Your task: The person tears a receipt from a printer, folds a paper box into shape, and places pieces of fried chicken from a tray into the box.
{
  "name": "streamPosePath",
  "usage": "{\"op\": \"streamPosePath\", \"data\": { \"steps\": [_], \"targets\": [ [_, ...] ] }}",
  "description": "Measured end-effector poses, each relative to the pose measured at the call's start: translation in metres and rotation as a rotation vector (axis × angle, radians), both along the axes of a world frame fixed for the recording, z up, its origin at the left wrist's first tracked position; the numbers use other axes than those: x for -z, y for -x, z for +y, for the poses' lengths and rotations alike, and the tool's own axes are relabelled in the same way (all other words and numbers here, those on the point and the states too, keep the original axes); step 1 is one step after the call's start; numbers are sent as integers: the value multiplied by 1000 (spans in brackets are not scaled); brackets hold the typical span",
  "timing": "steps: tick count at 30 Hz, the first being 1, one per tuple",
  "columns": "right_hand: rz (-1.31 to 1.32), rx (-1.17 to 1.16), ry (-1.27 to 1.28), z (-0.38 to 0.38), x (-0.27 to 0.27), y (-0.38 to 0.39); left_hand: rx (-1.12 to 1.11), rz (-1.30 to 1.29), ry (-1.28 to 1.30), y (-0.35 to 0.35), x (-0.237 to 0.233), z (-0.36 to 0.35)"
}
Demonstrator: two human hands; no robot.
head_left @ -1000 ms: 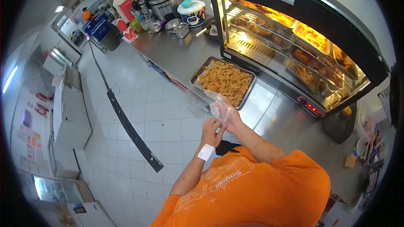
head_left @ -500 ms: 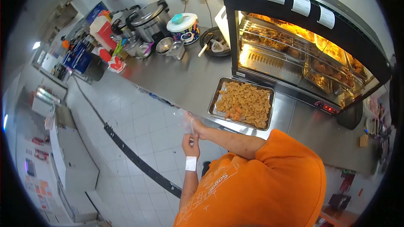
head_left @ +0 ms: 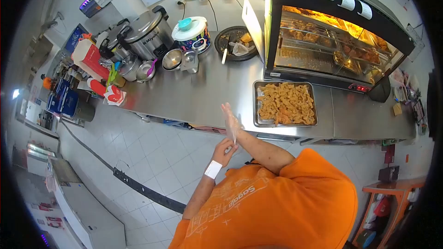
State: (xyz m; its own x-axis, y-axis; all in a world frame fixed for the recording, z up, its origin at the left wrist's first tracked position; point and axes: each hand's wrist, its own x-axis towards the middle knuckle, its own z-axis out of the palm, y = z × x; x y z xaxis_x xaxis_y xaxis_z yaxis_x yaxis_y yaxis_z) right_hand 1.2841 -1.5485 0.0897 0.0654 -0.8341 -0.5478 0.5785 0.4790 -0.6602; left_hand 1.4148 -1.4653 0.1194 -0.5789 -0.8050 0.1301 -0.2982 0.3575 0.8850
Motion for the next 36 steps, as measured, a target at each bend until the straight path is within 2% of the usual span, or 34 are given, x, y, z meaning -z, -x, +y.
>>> {"op": "streamPosePath", "data": {
  "steps": [2, 4, 5, 6, 7, 9, 10, 12, 13, 14, 15, 16, 17, 18, 19, 23, 26, 27, 28, 29, 30, 31, 32, 33, 36],
  "targets": [
    [25, 83, 30, 4, 2, 5, 102, -24, -21, -6, 5, -15],
    [156, 107, 55, -14, 46, 25, 198, -11, -58, -4, 11, -32],
    [186, 278, 107, -36, 82, 38, 237, -3, -87, -3, 13, -41],
    [531, 246, 66, -42, 45, 58, 260, 9, -133, -2, 17, -48],
    [550, 301, 61, -59, 29, 78, 276, 25, -179, -4, 20, -57],
    [835, 273, -22, -97, -40, 110, 236, 15, -303, -9, 30, -78],
    [926, 261, 221, -139, 1, 145, 190, 59, -352, -16, 38, -88],
    [1552, 116, 318, -192, -65, 176, 97, 77, -411, -35, 41, -110],
    [1705, 90, 189, -222, -97, 185, 10, 85, -411, -48, 39, -123],
    [1627, 215, 153, -244, -120, 194, -72, 87, -412, -65, 37, -133],
    [1610, 428, 167, -298, -105, 226, -154, 86, -413, -83, 37, -141],
    [1516, 506, 208, -310, -145, 225, -238, 110, -435, -103, 44, -149],
    [1517, 490, 231, -349, -139, 250, -320, 133, -454, -125, 54, -158],
    [1515, 517, 184, -422, -90, 305, -409, 131, -440, -145, 62, -163],
    [1502, 446, 157, -446, -82, 325, -496, 132, -430, -165, 68, -165],
    [1663, 247, 175, -473, -52, 379, -750, 200, -549, -220, 63, -172],
    [2094, 143, 460, -479, 22, 483, -828, 241, -624, -249, 54, -184],
    [1404, 383, 115, -428, -44, 410, -816, 231, -619, -262, 57, -197],
    [1194, 503, 374, -347, -121, 323, -806, 220, -619, -275, 63, -208],
    [1361, 584, 147, -304, -162, 277, -796, 204, -624, -290, 67, -216],
    [1137, 575, 45, -256, -225, 213, -786, 184, -635, -303, 69, -228],
    [984, 698, 103, -224, -253, 168, -772, 163, -644, -314, 69, -246],
    [826, 822, 168, -200, -267, 136, -756, 148, -646, -320, 68, -267],
    [874, 949, 196, -179, -270, 115, -723, 144, -640, -324, 65, -287],
    [819, 706, 197, -130, -275, 85, -624, 110, -619, -337, 53, -349]
  ]
}}
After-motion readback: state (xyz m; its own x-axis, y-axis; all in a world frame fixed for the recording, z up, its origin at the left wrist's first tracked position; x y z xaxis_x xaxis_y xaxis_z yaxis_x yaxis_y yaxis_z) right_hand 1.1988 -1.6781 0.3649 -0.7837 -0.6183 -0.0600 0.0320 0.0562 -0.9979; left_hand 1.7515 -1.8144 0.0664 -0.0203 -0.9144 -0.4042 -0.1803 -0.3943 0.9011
